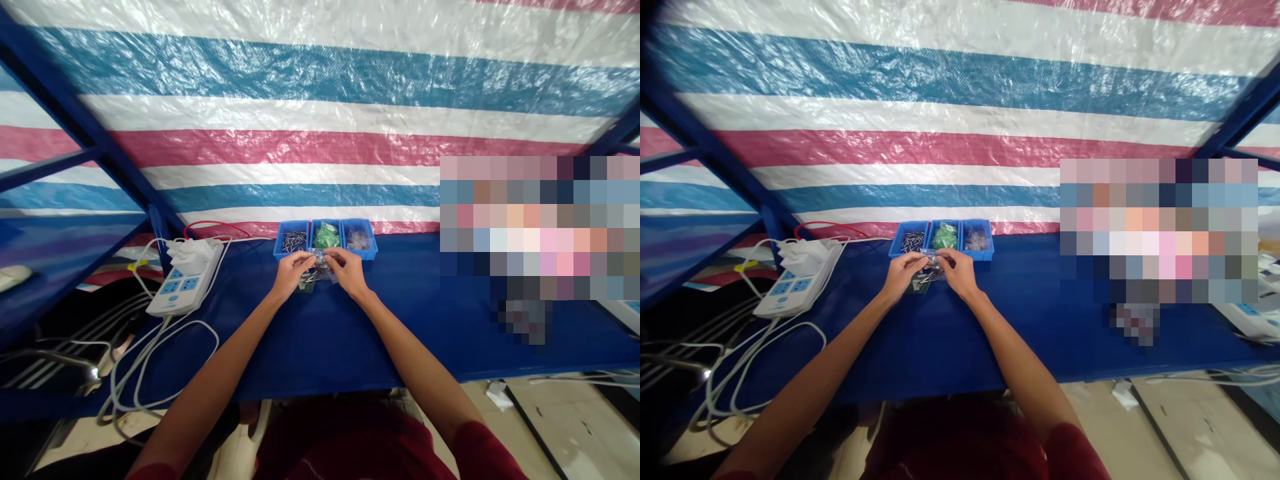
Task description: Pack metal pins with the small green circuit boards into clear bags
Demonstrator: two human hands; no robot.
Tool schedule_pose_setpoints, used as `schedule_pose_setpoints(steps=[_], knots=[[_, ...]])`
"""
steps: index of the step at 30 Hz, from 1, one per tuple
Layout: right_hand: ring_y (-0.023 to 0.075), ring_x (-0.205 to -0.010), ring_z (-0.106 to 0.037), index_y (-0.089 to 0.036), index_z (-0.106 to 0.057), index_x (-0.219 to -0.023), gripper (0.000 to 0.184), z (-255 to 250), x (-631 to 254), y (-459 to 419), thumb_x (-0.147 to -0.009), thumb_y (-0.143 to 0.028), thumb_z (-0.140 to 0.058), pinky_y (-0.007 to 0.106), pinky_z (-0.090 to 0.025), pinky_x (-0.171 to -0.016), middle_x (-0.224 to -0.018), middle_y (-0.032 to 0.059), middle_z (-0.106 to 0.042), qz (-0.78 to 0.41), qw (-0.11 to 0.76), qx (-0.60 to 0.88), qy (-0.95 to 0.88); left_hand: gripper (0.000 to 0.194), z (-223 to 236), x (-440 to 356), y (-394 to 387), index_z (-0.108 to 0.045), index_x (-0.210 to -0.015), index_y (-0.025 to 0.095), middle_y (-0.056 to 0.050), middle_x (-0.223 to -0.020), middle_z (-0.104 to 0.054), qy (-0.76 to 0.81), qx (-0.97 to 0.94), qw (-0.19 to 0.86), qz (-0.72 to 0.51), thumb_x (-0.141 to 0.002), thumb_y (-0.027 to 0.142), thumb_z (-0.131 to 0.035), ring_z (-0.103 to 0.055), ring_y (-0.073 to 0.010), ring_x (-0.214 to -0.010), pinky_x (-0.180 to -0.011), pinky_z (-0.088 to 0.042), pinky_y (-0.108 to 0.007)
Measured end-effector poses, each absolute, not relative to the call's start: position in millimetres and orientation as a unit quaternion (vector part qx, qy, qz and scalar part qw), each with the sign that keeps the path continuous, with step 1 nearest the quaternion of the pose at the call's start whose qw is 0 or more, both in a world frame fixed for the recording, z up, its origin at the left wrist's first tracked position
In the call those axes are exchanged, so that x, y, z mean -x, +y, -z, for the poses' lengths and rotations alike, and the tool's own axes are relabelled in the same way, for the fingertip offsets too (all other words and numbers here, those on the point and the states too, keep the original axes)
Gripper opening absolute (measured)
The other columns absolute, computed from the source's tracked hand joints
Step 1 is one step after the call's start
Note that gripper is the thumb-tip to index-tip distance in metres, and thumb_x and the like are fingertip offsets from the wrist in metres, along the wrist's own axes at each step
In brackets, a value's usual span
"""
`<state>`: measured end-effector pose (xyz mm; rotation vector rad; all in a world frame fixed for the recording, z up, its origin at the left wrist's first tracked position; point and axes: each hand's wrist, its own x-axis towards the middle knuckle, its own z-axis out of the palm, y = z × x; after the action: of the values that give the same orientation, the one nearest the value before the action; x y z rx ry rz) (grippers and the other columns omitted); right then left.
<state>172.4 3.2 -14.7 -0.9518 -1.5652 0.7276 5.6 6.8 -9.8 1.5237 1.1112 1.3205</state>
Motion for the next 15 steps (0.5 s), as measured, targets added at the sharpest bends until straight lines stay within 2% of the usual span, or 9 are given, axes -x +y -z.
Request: schedule_pose_setpoints(steps=[2, 4, 6, 8, 12, 15], knots=[[0.0134, -0.059, -0.058, -0.02, -0.065, -0.109, 0.026, 13.4, -173.5, 1.7, -0.087, -0.028, -0.054, 0.027, -0.051, -0.058, -0.084, 0.0033, -0.065, -0.294, 0.546, 0.399, -0.676, 0.029, 8.1, -6.1, 5.4, -0.067, -0.079, 0.015, -0.001, -0.066, -0.065, 0.434, -0.594, 0.419, -0.533, -0.072, 0.043, -0.073, -0.06, -0.0145, -0.061, -0.062, -0.049, -0.026], [0.0134, -0.065, -0.059, -0.023, -0.061, -0.12, 0.035, 11.8, -175.6, 0.1, -0.085, -0.024, -0.054, 0.026, -0.052, -0.058, -0.099, 0.0058, -0.063, -0.271, 0.534, 0.385, -0.702, 0.03, 6.2, -6.3, 4.1, -0.066, -0.088, 0.016, 0.0, -0.063, -0.064, 0.428, -0.58, 0.431, -0.542, -0.072, 0.04, -0.074, -0.06, -0.0135, -0.056, -0.06, -0.049, -0.026], [0.0136, -0.071, -0.06, -0.025, -0.059, -0.123, 0.041, 11.3, -177.6, -0.9, -0.083, -0.02, -0.055, 0.027, -0.054, -0.059, -0.115, 0.0082, -0.057, -0.254, 0.522, 0.366, -0.727, 0.038, 4.5, -6.2, 3.0, -0.062, -0.101, 0.017, 0.002, -0.06, -0.063, 0.426, -0.568, 0.441, -0.549, -0.071, 0.038, -0.074, -0.059, -0.013, -0.052, -0.057, -0.049, -0.026], [0.0142, -0.076, -0.06, -0.026, -0.06, -0.123, 0.042, 12.6, -178.9, -0.7, -0.081, -0.019, -0.057, 0.028, -0.055, -0.06, -0.122, 0.0091, -0.051, -0.245, 0.51, 0.351, -0.746, 0.044, 3.4, -5.9, 2.4, -0.058, -0.108, 0.018, 0.004, -0.058, -0.062, 0.426, -0.558, 0.446, -0.555, -0.072, 0.037, -0.074, -0.058, -0.0126, -0.049, -0.054, -0.048, -0.025], [0.0159, -0.082, -0.061, -0.026, -0.06, -0.123, 0.043, 18.9, -178.5, 2.3, -0.08, -0.019, -0.061, 0.029, -0.057, -0.062, -0.124, 0.0088, -0.049, -0.239, 0.491, 0.334, -0.768, 0.04, 4.1, -4.8, 3.5, -0.057, -0.105, 0.018, 0.005, -0.053, -0.06, 0.418, -0.541, 0.455, -0.571, -0.073, 0.037, -0.074, -0.056, -0.0112, -0.045, -0.052, -0.045, -0.022], [0.0165, -0.084, -0.061, -0.026, -0.065, -0.116, 0.032, 22.5, -177.2, 4.8, -0.085, -0.02, -0.058, 0.029, -0.056, -0.066, -0.117, 0.0079, -0.054, -0.207, 0.49, 0.35, -0.771, 0.032, 5.6, -4.7, 5.0, -0.061, -0.092, 0.017, 0.003, -0.054, -0.06, 0.411, -0.533, 0.47, -0.571, -0.072, 0.039, -0.074, -0.055, -0.011, -0.046, -0.051, -0.045, -0.022]])
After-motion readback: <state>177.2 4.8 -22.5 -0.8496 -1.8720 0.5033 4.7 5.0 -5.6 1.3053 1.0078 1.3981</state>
